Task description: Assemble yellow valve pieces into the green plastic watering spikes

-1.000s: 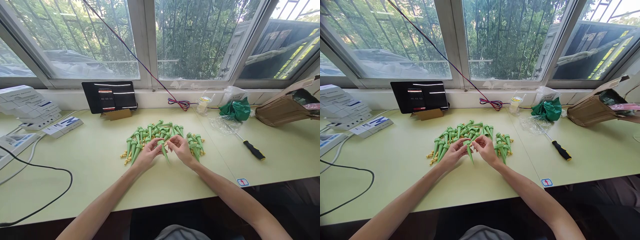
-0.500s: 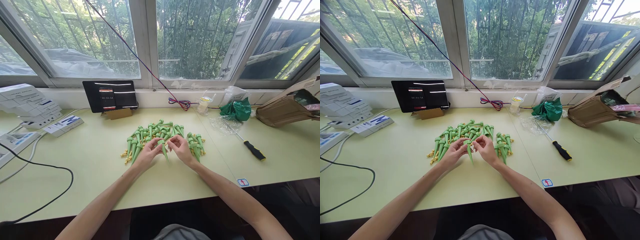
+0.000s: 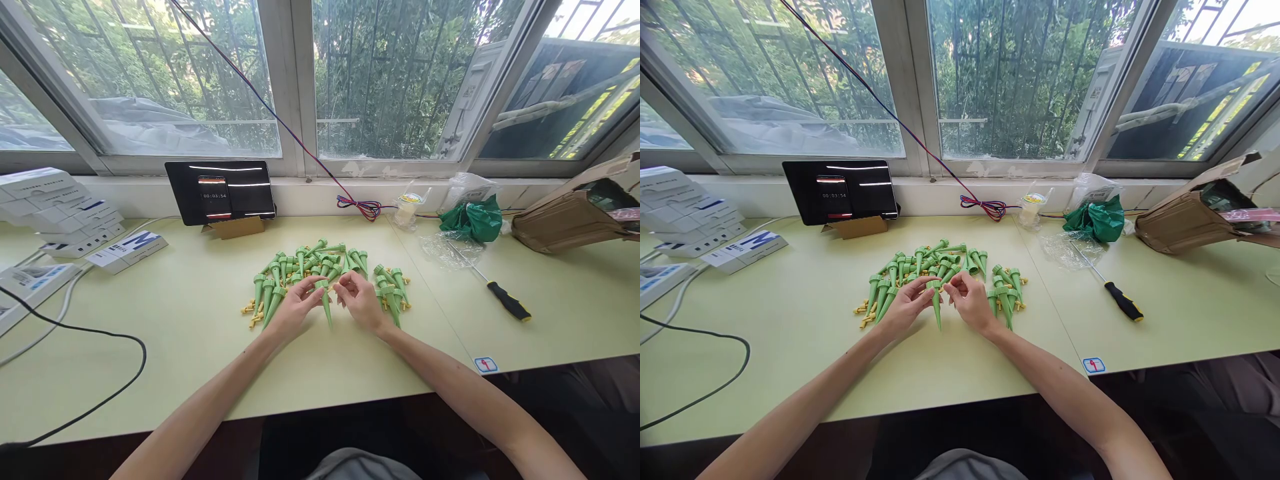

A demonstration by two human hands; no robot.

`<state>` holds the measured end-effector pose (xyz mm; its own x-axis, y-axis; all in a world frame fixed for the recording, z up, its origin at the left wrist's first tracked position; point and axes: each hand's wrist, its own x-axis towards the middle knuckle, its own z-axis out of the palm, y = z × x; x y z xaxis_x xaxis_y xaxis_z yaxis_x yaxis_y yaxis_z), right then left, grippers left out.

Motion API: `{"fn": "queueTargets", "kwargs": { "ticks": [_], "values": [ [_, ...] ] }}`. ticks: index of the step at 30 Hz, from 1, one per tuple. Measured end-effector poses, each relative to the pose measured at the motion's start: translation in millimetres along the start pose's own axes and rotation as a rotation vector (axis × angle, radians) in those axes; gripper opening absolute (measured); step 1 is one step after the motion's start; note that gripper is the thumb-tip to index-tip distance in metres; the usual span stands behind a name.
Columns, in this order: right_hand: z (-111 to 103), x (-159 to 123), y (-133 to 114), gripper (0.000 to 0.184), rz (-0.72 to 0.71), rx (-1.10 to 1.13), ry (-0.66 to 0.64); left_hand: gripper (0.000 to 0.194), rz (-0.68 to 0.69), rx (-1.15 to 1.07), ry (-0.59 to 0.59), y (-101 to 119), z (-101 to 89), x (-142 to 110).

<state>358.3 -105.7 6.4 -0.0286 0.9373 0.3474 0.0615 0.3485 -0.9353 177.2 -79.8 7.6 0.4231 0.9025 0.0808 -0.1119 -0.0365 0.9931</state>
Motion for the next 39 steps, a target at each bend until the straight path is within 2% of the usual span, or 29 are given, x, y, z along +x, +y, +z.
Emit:
{"fn": "queueTargets", "kwargs": {
  "ticks": [8,30,39],
  "values": [
    [-0.6,-1.3,-4.0,0.029,0.005,-0.06,-0.019,0.043,0.053,0.164,0.021,3.4,-0.9,-1.2],
    [-0.4,-0.9,0.7,0.029,0.034,0.05,-0.054,0.037,0.028,-0.039,0.008,1.8,-2.3,1.1],
    [-1.3,-1.6,2.0,0.027,0.031,0.021,-0.091,0.037,0.032,0.002,0.014,2.3,-3.4,-0.1]
  ]
}}
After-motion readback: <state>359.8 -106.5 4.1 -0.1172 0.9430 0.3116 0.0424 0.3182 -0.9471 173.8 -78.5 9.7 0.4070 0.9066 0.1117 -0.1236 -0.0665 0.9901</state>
